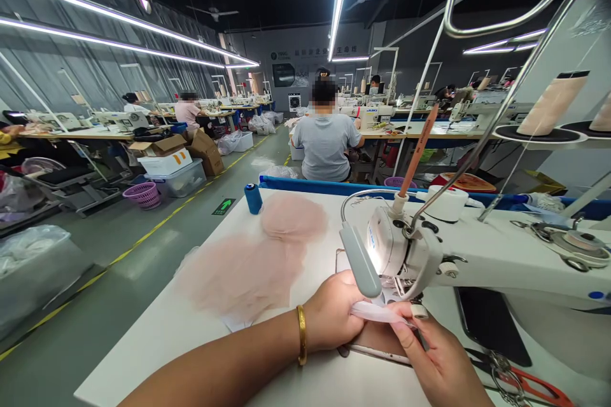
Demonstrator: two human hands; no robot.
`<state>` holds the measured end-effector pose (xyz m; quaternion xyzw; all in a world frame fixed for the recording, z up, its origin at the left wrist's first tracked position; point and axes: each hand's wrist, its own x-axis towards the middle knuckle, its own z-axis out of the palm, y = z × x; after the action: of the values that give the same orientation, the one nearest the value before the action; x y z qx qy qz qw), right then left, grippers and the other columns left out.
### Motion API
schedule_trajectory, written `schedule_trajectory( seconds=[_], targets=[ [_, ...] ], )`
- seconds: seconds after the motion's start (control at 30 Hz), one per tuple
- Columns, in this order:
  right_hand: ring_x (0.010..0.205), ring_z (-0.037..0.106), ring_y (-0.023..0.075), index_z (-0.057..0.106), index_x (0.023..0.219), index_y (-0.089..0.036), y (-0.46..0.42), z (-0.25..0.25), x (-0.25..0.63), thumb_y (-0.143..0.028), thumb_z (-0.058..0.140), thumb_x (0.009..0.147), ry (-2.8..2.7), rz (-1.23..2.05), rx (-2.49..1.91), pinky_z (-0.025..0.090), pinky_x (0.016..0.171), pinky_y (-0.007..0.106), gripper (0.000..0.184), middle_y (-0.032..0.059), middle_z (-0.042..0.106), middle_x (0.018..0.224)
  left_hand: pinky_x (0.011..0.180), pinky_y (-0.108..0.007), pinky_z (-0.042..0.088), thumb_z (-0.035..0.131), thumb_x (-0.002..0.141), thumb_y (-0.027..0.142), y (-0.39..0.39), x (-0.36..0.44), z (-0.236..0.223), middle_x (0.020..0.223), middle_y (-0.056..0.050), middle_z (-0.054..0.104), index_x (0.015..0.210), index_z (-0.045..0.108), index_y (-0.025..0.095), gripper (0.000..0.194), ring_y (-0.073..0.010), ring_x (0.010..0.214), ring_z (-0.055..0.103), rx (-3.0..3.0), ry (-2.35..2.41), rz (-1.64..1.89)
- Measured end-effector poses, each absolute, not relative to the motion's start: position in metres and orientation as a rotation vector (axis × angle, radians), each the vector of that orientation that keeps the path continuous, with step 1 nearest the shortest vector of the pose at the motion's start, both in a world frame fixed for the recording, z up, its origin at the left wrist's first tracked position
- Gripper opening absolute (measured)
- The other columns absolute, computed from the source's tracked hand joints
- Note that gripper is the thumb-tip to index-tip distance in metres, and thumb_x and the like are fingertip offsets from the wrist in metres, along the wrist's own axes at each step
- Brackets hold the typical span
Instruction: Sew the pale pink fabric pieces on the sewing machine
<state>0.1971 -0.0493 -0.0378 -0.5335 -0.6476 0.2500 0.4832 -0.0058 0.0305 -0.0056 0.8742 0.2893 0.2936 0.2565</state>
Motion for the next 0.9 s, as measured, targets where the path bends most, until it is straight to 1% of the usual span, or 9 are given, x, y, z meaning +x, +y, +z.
schedule_trajectory(
  seconds=[0.1, 0.17, 0.27, 0.37, 0.5, 0.6, 0.7, 0.8, 0.9],
  targets=[
    [0.089, 0.072, 0.0209, 0.074, 0.103, -0.026, -0.05, -0.038, 0.195, -0.051, 0.054, 0.106, -1.563, 0.621, -1.306, 0.055, 0.081, 0.026, 0.032, 0.0028, 0.078, 0.099, 0.08, -0.028, 0.053, 0.056, 0.08, 0.006, 0.031, -0.005, -0.009, 0.088, -0.003, 0.064, 0.077, 0.06, 0.02, 0.015, -0.0195, 0.082, 0.061, 2.404, 0.806, 0.825],
    [0.09, 0.072, 0.0218, 0.075, 0.103, -0.026, -0.05, -0.038, 0.194, -0.051, 0.054, 0.106, -1.557, 0.607, -1.313, 0.055, 0.081, 0.026, 0.033, 0.0033, 0.078, 0.101, 0.08, -0.029, 0.053, 0.056, 0.081, 0.007, 0.03, -0.005, -0.012, 0.088, -0.003, 0.065, 0.077, 0.062, 0.019, 0.014, -0.0198, 0.082, 0.061, 2.414, 0.798, 0.827],
    [0.089, 0.072, 0.0213, 0.075, 0.103, -0.026, -0.05, -0.038, 0.192, -0.052, 0.053, 0.107, -1.551, 0.614, -1.315, 0.055, 0.08, 0.026, 0.034, 0.0035, 0.079, 0.103, 0.076, -0.028, 0.05, 0.059, 0.082, 0.011, 0.029, -0.003, -0.012, 0.079, -0.001, 0.06, 0.07, 0.059, 0.019, 0.015, -0.0184, 0.076, 0.058, 2.369, 0.767, 0.874],
    [0.091, 0.073, 0.0204, 0.075, 0.104, -0.026, -0.048, -0.04, 0.194, -0.052, 0.052, 0.108, -1.559, 0.626, -1.307, 0.056, 0.082, 0.025, 0.035, 0.0035, 0.079, 0.104, 0.069, -0.026, 0.047, 0.063, 0.086, 0.015, 0.027, -0.001, -0.008, 0.069, 0.001, 0.051, 0.063, 0.052, 0.019, 0.025, -0.0161, 0.068, 0.053, 2.266, 0.731, 0.903],
    [0.09, 0.075, 0.0204, 0.073, 0.106, -0.025, -0.046, -0.044, 0.204, -0.048, 0.052, 0.109, -1.677, 0.587, -1.281, 0.059, 0.081, 0.024, 0.032, 0.0042, 0.079, 0.104, 0.065, -0.025, 0.044, 0.066, 0.083, 0.013, 0.026, 0.0, -0.006, 0.071, 0.002, 0.051, 0.064, 0.052, 0.019, 0.025, -0.0145, 0.067, 0.051, 2.281, 0.703, 0.91],
    [0.084, 0.076, 0.0188, 0.07, 0.106, -0.026, -0.044, -0.042, 0.213, -0.039, 0.051, 0.109, -1.859, 0.436, -1.231, 0.06, 0.077, 0.023, 0.024, 0.003, 0.078, 0.097, 0.066, -0.027, 0.042, 0.069, 0.082, 0.012, 0.023, -0.004, -0.011, 0.075, 0.001, 0.052, 0.063, 0.056, 0.018, 0.024, -0.0148, 0.07, 0.052, 2.454, 0.696, 0.875],
    [0.076, 0.072, 0.0173, 0.066, 0.098, -0.027, -0.045, -0.036, 0.217, -0.026, 0.05, 0.107, -2.133, 0.229, -1.077, 0.058, 0.072, 0.023, 0.018, 0.0002, 0.073, 0.086, 0.06, -0.03, 0.033, 0.075, 0.08, 0.016, 0.013, -0.011, -0.016, 0.074, 0.001, 0.049, 0.062, 0.057, 0.019, 0.026, -0.0151, 0.067, 0.045, 2.686, 0.701, 0.74],
    [0.071, 0.069, 0.0173, 0.06, 0.089, -0.026, -0.045, -0.03, 0.215, -0.019, 0.052, 0.102, -2.329, 0.051, -0.946, 0.057, 0.072, 0.025, 0.017, -0.0007, 0.069, 0.079, 0.055, -0.034, 0.022, 0.079, 0.08, 0.019, 0.0, -0.018, -0.017, 0.072, 0.001, 0.048, 0.06, 0.054, 0.018, 0.032, -0.0146, 0.063, 0.037, 2.849, 0.711, 0.637],
    [0.069, 0.068, 0.0167, 0.057, 0.089, -0.026, -0.044, -0.026, 0.212, -0.015, 0.051, 0.1, -2.383, -0.045, -0.932, 0.056, 0.071, 0.026, 0.017, -0.0009, 0.067, 0.078, 0.055, -0.034, 0.018, 0.079, 0.083, 0.024, -0.005, -0.02, -0.015, 0.07, 0.002, 0.045, 0.059, 0.05, 0.017, 0.038, -0.0143, 0.06, 0.03, 2.923, 0.718, 0.612]
  ],
)
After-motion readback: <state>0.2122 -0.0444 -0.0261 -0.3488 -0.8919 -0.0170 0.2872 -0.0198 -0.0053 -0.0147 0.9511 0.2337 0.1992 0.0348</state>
